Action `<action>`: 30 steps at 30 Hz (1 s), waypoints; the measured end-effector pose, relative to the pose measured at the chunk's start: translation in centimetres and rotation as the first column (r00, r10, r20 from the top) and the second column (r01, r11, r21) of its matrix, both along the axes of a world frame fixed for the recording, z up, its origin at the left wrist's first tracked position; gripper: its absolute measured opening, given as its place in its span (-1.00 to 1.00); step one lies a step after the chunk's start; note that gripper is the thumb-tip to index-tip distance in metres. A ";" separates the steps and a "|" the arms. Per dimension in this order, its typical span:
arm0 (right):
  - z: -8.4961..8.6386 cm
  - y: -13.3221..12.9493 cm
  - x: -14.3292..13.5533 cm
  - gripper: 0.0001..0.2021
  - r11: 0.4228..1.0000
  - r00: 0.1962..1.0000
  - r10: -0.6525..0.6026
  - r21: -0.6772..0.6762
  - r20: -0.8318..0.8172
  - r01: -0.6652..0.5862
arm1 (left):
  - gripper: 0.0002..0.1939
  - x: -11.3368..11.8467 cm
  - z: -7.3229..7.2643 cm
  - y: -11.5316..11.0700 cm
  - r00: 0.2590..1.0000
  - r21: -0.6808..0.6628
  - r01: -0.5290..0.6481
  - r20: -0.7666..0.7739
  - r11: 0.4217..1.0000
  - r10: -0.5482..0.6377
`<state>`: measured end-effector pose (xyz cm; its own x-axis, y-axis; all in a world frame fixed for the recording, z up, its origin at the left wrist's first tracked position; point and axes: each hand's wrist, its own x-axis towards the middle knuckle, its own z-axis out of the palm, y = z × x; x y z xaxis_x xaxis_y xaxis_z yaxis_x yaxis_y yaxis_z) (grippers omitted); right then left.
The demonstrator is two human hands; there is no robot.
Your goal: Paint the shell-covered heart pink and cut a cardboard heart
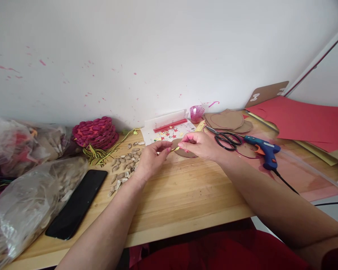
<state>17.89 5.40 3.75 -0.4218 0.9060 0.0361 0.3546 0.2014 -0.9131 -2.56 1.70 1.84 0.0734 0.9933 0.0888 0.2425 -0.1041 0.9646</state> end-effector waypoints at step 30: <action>-0.3 -0.7 -0.3 -0.72 0.998 0.999 0.052 0.045 -0.006 -0.052 | -0.55 1.6 0.6 -0.7 0.931 -0.257 0.094 0.364 0.962 0.006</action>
